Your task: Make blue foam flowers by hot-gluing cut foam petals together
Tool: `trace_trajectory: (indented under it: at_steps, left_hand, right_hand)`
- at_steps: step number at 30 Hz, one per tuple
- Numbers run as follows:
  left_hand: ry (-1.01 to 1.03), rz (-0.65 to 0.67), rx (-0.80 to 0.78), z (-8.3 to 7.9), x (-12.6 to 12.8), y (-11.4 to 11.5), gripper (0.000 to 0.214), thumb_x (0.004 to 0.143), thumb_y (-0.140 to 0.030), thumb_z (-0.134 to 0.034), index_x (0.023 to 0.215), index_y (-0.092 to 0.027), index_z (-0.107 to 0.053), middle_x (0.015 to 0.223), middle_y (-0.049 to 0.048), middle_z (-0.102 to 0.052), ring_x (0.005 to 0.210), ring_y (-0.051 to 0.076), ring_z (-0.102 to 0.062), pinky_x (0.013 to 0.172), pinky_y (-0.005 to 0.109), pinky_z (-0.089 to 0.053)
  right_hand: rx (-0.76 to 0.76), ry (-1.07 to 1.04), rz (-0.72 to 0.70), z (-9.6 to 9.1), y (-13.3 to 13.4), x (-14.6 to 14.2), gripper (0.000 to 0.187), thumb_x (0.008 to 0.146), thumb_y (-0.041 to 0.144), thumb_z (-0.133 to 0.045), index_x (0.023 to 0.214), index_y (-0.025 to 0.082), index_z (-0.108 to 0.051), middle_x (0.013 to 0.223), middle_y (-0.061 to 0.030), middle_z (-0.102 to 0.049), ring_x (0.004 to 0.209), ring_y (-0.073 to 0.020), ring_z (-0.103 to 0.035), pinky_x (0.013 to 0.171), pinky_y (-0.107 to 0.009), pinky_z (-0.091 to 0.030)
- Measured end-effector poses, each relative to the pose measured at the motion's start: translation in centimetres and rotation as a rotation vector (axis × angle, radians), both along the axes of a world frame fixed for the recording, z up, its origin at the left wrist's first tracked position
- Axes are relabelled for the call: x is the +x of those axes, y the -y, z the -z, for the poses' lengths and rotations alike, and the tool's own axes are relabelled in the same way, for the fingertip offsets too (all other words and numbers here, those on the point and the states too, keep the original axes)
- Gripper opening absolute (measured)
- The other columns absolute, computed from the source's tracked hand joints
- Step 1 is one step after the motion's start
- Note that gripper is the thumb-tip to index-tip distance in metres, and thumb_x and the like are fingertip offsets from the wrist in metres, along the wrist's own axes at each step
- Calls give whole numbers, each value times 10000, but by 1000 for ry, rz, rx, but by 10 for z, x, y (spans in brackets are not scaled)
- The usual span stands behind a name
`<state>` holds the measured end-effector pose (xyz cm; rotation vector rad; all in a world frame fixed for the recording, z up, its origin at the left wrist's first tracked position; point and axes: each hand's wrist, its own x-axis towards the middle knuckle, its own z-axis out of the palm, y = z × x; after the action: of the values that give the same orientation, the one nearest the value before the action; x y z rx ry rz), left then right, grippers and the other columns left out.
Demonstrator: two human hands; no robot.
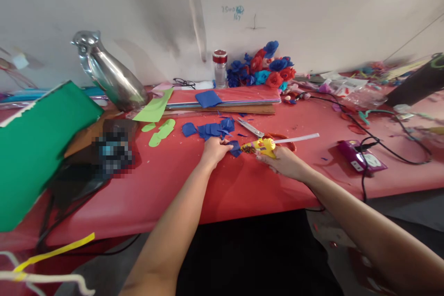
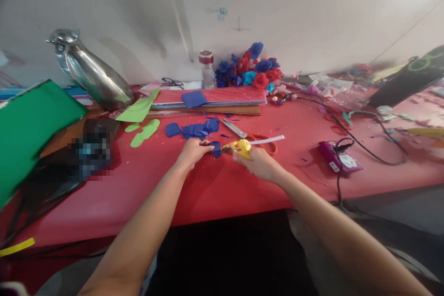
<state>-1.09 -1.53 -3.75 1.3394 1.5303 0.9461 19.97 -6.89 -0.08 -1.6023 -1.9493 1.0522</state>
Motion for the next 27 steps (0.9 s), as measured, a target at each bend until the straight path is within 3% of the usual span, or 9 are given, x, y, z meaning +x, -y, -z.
trace_trajectory:
  at_steps: [11, 17, 27]
  left_hand:
    - [16, 7, -16, 0, -1, 0, 69, 603, -177, -708, 610, -156, -642, 694, 52, -682, 744, 191, -632, 743, 309, -472]
    - [25, 8, -27, 0, -1, 1, 64, 596, -189, -704, 623, -156, -656, 692, 49, -685, 726, 191, -629, 739, 312, -469]
    - [65, -18, -49, -3, 0, 1, 102, 562, -164, -717, 602, -163, -624, 664, 27, -654, 679, 166, -591, 732, 302, -447]
  right_hand:
    - [43, 25, -27, -7, 5, 0, 266, 848, 457, -526, 841, 206, -611, 458, 47, -435, 395, -104, -411, 399, -228, -309]
    - [-5, -20, -65, -7, 7, -7, 261, 850, 452, -525, 906, 211, -607, 468, 53, -440, 397, -105, -424, 390, -218, -309]
    - [37, -18, -65, -4, 7, -1, 339, 867, 471, -498, 1036, 201, -613, 495, 56, -438, 407, -105, -421, 414, -224, -335]
